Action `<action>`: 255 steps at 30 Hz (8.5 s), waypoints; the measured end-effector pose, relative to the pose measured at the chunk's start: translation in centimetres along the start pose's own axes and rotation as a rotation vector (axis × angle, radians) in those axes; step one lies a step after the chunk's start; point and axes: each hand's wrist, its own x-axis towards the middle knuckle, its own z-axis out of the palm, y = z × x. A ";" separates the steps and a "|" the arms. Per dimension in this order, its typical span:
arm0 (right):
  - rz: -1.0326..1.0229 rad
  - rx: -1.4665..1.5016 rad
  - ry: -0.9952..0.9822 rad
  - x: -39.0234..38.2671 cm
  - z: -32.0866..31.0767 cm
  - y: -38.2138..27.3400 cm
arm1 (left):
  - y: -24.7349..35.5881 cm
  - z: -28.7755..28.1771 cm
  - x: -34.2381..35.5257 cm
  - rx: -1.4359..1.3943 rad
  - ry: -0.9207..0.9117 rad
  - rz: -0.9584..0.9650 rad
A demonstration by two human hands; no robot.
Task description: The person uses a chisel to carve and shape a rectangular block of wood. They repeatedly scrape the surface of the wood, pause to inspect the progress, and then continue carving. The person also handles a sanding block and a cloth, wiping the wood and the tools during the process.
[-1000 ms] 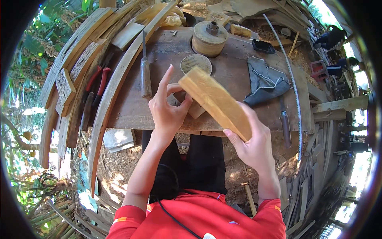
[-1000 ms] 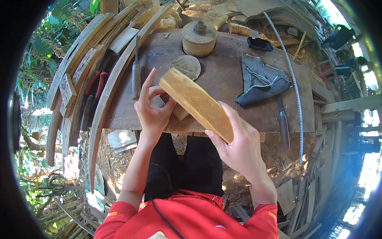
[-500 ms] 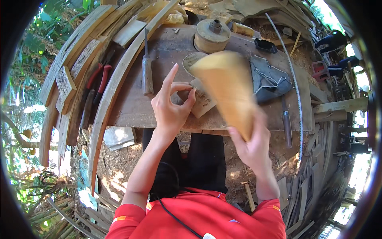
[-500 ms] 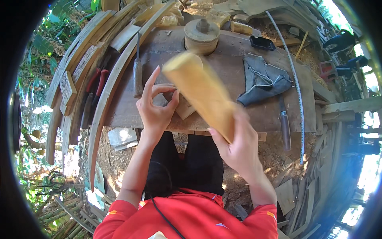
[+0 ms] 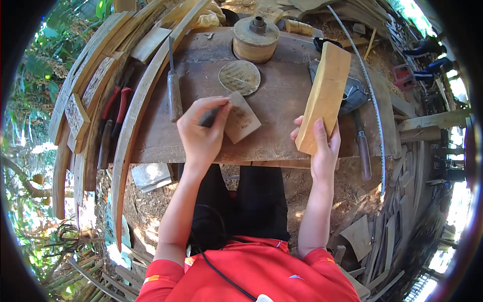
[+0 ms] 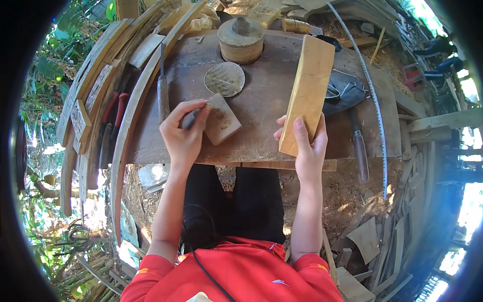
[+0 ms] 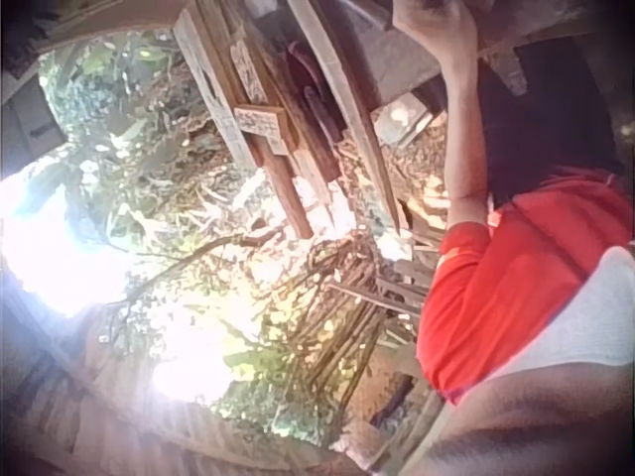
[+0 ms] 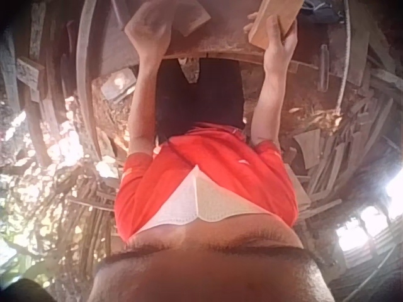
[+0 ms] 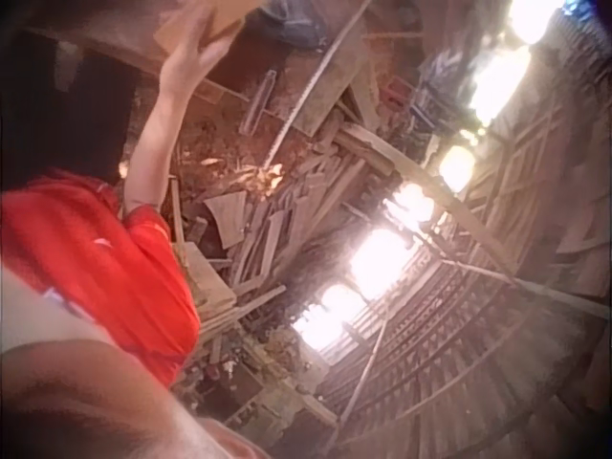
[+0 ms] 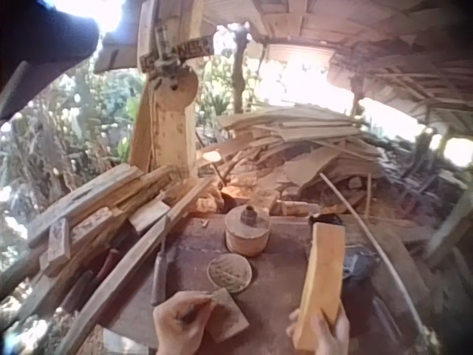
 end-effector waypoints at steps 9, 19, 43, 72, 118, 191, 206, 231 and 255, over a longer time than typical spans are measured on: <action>-0.034 -0.047 -0.018 -0.2 0.2 0.2 | 0.4 0.0 0.1 0.155 0.030 0.044; -0.034 -0.039 -0.009 -0.3 0.1 0.3 | 0.1 0.0 0.2 0.076 0.076 0.045; -0.456 -0.622 -0.052 -2.4 1.6 -4.8 | 0.1 0.4 -0.1 0.154 0.156 0.078; -0.508 -0.675 -0.117 -4.5 2.5 -4.7 | 0.7 0.4 -0.8 0.100 0.086 0.000; -0.054 -0.236 -0.039 -1.0 1.4 -0.7 | 0.4 0.5 0.1 0.247 0.072 0.123; -0.286 -0.500 -0.064 -2.3 1.9 -3.8 | 0.4 0.4 0.3 0.192 0.037 0.121; -0.520 -0.665 -0.095 -4.1 2.2 -3.8 | 0.4 0.8 0.2 0.151 0.055 0.075; 0.036 0.001 -0.205 -0.4 0.8 0.0 | 0.2 0.5 0.7 0.221 0.006 0.223; -0.020 -0.054 -0.139 -1.1 1.9 0.3 | 0.4 0.2 0.2 0.209 0.028 0.188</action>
